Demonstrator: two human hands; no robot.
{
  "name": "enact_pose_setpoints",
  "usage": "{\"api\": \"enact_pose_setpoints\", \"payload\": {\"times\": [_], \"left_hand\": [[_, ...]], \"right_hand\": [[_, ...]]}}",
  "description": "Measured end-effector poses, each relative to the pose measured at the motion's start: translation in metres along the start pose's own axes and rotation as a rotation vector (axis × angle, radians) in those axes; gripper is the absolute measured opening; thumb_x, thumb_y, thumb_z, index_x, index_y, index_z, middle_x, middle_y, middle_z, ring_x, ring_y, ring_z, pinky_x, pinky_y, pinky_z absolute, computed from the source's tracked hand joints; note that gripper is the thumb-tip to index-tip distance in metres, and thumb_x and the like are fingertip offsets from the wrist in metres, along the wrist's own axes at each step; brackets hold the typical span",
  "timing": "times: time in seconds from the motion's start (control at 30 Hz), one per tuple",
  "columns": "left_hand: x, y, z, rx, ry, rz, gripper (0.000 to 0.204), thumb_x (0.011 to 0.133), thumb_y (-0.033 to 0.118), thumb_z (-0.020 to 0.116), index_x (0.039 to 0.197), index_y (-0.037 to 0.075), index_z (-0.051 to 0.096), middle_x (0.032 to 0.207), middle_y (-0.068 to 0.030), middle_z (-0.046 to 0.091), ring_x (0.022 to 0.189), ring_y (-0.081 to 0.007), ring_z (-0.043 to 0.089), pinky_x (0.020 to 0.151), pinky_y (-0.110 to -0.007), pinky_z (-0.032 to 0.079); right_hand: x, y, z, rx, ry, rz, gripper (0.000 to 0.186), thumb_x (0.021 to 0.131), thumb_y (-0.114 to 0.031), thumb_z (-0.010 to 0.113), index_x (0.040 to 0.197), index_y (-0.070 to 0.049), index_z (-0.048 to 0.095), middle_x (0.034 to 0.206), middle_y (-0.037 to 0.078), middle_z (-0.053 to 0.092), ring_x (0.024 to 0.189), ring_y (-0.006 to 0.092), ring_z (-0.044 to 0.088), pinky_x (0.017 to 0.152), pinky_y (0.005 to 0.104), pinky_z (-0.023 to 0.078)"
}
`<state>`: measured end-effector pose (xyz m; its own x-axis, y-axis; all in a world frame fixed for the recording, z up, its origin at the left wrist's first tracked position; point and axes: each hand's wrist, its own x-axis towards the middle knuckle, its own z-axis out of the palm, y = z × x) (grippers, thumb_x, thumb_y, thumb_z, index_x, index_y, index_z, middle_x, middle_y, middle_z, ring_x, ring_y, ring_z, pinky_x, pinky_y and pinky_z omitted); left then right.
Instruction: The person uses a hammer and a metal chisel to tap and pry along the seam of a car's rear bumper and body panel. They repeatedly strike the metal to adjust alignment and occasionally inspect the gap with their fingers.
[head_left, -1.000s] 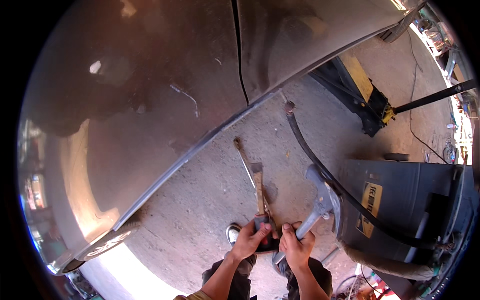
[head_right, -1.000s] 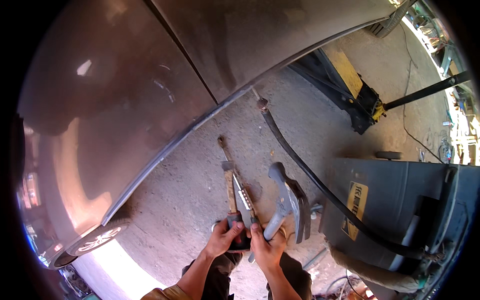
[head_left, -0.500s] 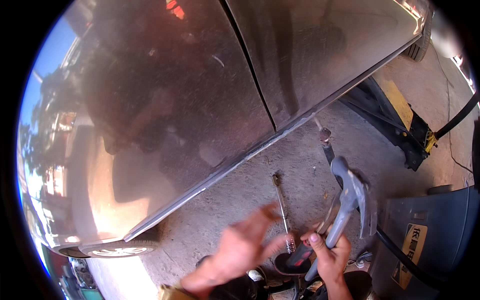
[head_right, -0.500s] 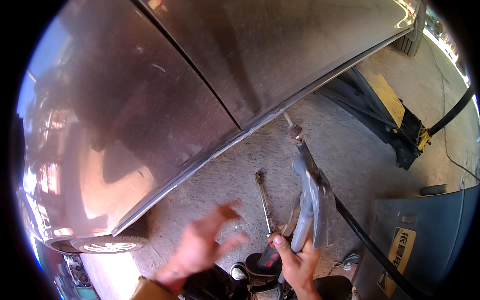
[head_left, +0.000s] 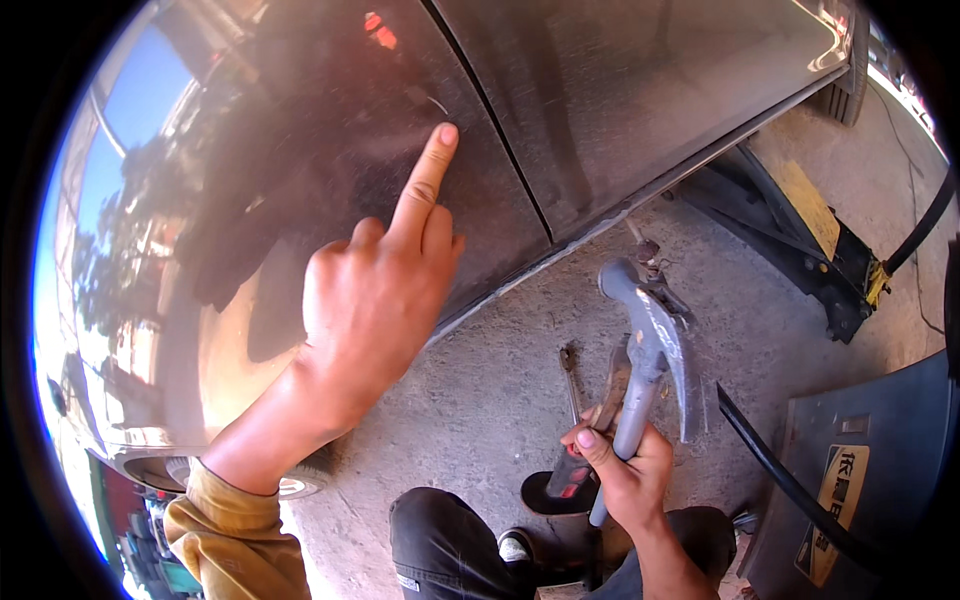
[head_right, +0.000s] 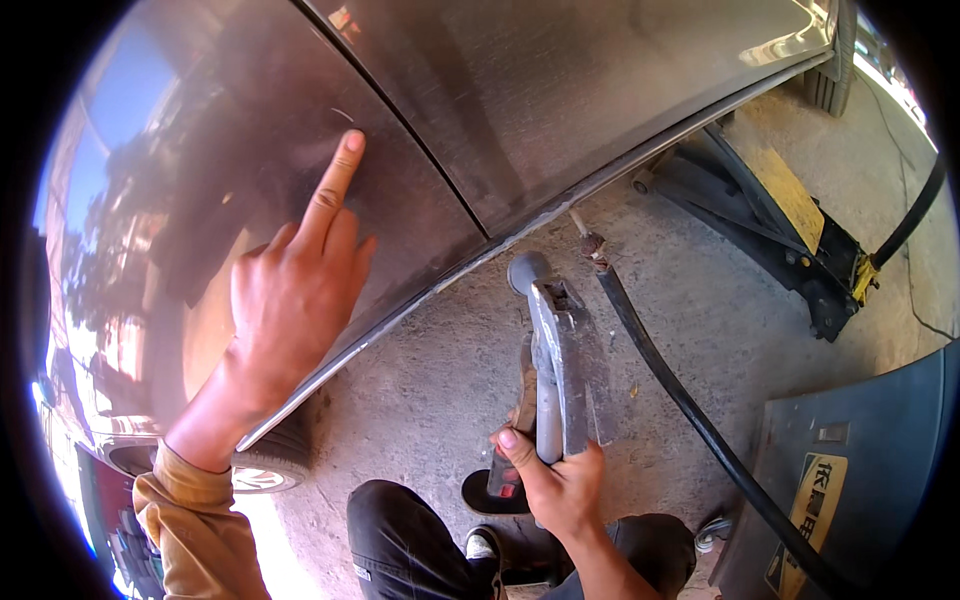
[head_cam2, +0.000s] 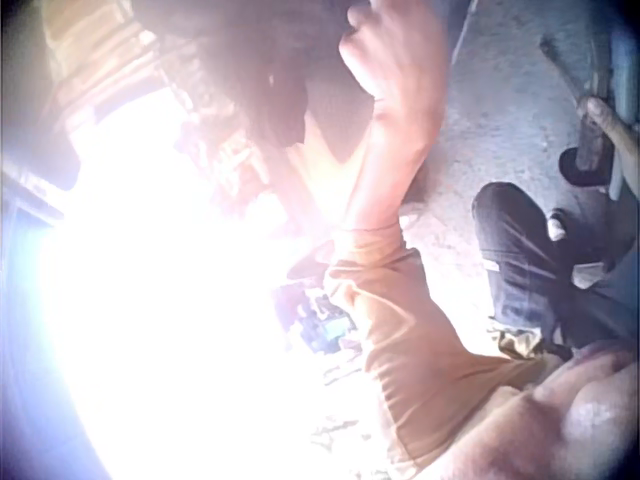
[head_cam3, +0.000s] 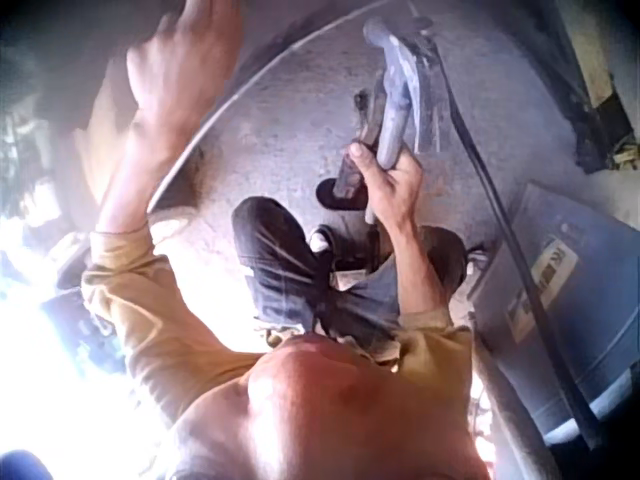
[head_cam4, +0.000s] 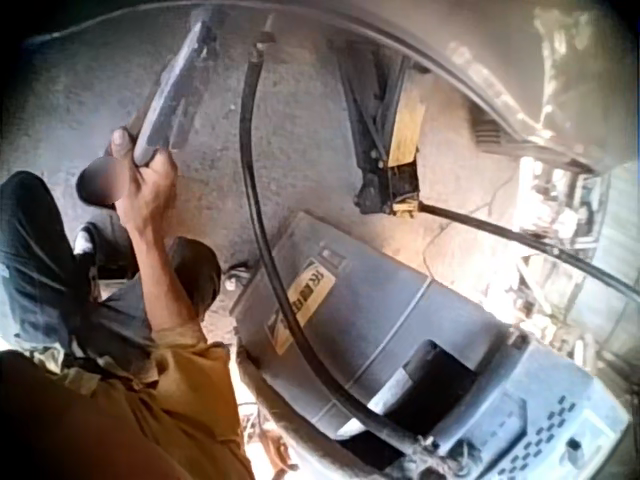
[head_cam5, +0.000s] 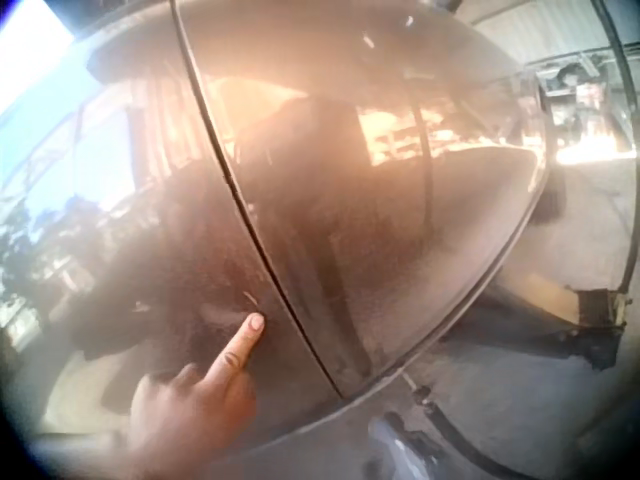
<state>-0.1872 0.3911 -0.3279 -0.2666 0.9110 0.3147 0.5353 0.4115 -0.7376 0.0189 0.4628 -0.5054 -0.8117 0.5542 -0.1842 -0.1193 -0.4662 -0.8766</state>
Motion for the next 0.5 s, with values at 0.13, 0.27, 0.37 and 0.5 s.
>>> {"api": "enact_pose_setpoints", "payload": {"times": [0.13, 0.27, 0.37, 0.5], "left_hand": [[0.016, -0.005, -0.013, -0.214, 0.136, -0.023, 0.022, 0.086, 0.02, 0.073, 0.087, 0.006, 0.056, 0.153, -0.0025, 0.049, 0.055, -0.0159, 0.063, 0.044, -0.03, 0.048], [0.02, 0.001, -0.016, -0.058, 0.065, -0.022, 0.018, 0.089, 0.022, 0.071, 0.088, 0.008, 0.06, 0.147, -0.0016, 0.054, 0.054, -0.0193, 0.063, 0.044, -0.033, 0.05], [0.004, 0.007, -0.01, -0.231, 0.017, 0.016, 0.026, 0.095, 0.027, 0.063, 0.081, 0.005, 0.058, 0.137, -0.0101, 0.062, 0.056, -0.0171, 0.065, 0.044, -0.032, 0.053], [-0.058, 0.046, 0.002, -1.024, -0.392, 0.034, 0.032, 0.1, 0.031, 0.06, 0.103, -0.001, 0.064, 0.112, -0.0233, 0.07, 0.082, -0.028, 0.074, 0.064, -0.037, 0.061]], "right_hand": [[-0.003, 0.002, -0.007, 0.0, 0.009, -0.005, 0.022, 0.094, -0.013, 0.071, 0.105, 0.005, 0.062, 0.086, 0.013, 0.073, 0.08, 0.015, 0.069, 0.075, 0.0291, 0.056], [-0.002, -0.004, -0.013, -0.002, -0.01, -0.039, 0.021, 0.095, -0.012, 0.071, 0.104, 0.005, 0.063, 0.086, 0.013, 0.073, 0.08, 0.0153, 0.069, 0.075, 0.0292, 0.056], [0.0, -0.005, -0.015, 0.006, -0.001, -0.064, 0.021, 0.095, -0.012, 0.071, 0.105, 0.005, 0.062, 0.086, 0.013, 0.073, 0.081, 0.0155, 0.069, 0.076, 0.0298, 0.056], [0.004, 0.002, -0.024, -0.013, -0.042, -0.06, 0.023, 0.095, -0.012, 0.07, 0.107, 0.005, 0.062, 0.088, 0.013, 0.072, 0.081, 0.0156, 0.068, 0.076, 0.0305, 0.055]]}}
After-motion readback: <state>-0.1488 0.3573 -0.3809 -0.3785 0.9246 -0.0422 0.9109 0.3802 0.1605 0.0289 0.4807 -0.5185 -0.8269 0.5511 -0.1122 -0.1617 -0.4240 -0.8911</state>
